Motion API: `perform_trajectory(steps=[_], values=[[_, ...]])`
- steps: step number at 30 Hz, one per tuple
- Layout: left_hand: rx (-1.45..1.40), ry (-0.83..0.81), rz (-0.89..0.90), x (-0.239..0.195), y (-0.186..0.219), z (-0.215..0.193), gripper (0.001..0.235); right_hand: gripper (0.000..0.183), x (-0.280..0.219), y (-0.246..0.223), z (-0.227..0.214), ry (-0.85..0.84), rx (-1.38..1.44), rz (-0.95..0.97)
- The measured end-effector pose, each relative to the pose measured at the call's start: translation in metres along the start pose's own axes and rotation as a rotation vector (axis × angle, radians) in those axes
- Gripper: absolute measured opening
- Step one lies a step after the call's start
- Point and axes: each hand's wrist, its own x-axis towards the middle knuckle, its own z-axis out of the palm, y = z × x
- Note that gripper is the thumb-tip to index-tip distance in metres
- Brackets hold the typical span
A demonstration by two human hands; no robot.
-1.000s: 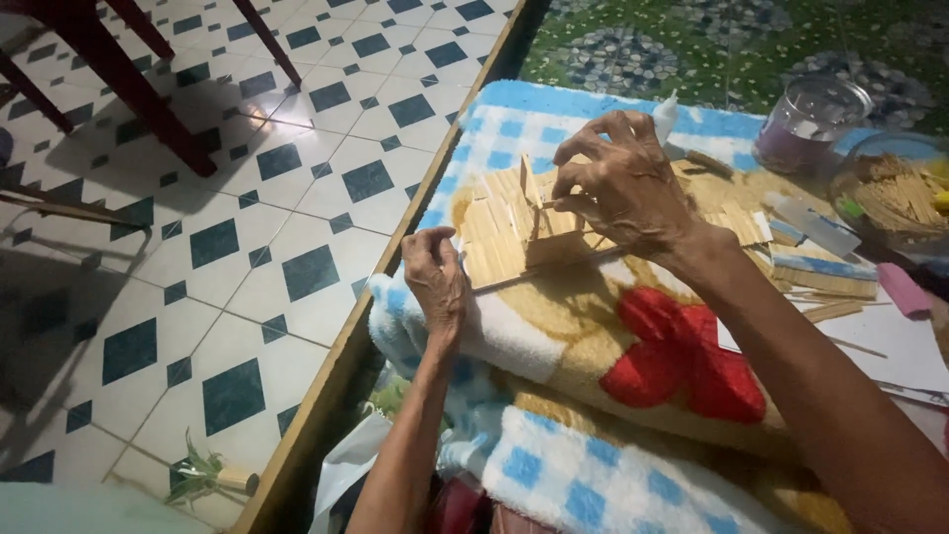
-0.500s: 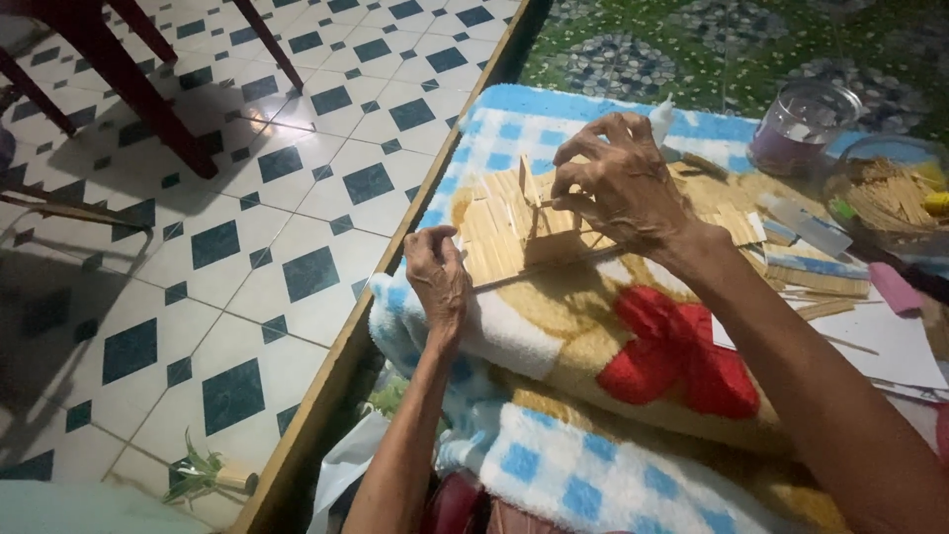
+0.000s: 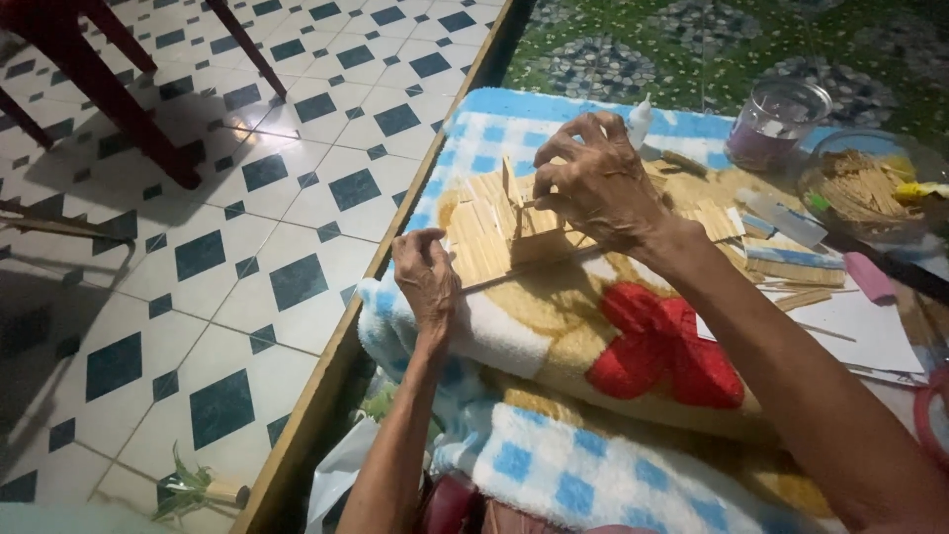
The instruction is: The person assembles a small wooden structure using thin wooden sticks and liquid glue. They apply glue to sticks, press them together, and attach them to a partially built frame on a patterned cloth-covered table.
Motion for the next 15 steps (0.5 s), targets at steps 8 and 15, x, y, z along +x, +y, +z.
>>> perform_trajectory(steps=[8,15], values=[[0.002,-0.009,0.01,0.001,-0.004,-0.001,0.015,0.014,-0.002,0.008,0.009,0.023,-0.042,-0.036],[0.025,-0.008,0.024,0.0,-0.002,-0.001,0.014,0.012,-0.001,0.004,0.004,-0.031,0.047,0.016]])
